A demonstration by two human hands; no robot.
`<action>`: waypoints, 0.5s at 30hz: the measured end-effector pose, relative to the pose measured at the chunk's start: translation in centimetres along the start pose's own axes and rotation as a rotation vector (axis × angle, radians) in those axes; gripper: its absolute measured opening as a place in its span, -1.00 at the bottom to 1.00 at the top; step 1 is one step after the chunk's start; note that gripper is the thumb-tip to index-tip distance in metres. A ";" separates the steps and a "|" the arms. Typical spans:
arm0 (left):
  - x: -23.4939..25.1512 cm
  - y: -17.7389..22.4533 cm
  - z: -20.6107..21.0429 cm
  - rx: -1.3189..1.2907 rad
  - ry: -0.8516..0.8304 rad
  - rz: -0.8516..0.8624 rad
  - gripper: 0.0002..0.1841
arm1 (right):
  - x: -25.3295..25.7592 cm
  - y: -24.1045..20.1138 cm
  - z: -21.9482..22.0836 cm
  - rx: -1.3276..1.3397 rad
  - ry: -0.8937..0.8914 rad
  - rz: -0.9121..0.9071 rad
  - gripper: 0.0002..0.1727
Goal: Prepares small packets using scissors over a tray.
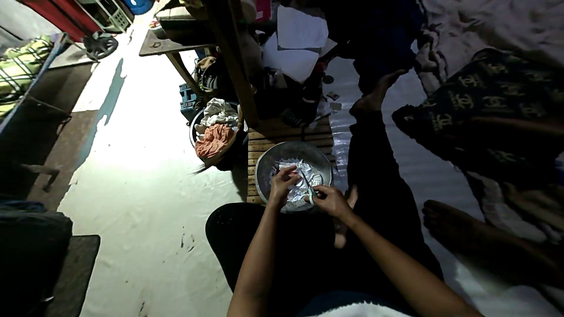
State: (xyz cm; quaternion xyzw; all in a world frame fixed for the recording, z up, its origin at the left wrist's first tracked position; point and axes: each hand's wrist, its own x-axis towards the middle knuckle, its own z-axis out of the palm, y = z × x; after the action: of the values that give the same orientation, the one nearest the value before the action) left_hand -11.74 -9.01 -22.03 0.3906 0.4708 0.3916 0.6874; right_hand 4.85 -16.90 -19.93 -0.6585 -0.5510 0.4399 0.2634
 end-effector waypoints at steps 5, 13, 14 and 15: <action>0.0 0.3 0.1 0.058 -0.011 -0.009 -0.59 | 0.0 0.2 -0.2 0.020 0.013 -0.029 -0.59; 0.0 -1.4 -0.4 0.140 -0.013 -0.036 -0.78 | -0.3 -0.3 0.3 0.106 -0.053 0.039 -0.56; 0.1 -1.5 -0.3 0.148 -0.002 -0.042 -0.81 | -0.3 -0.4 0.2 0.106 -0.068 0.046 -0.55; 0.1 -1.6 -0.3 0.158 0.007 -0.040 -0.82 | -0.2 -0.4 0.1 0.101 -0.080 0.054 -0.55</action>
State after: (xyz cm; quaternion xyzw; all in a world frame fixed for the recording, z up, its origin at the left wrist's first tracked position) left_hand -11.73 -9.48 -23.59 0.4327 0.5105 0.3409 0.6603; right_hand 4.50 -17.04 -19.55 -0.6409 -0.5202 0.5000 0.2619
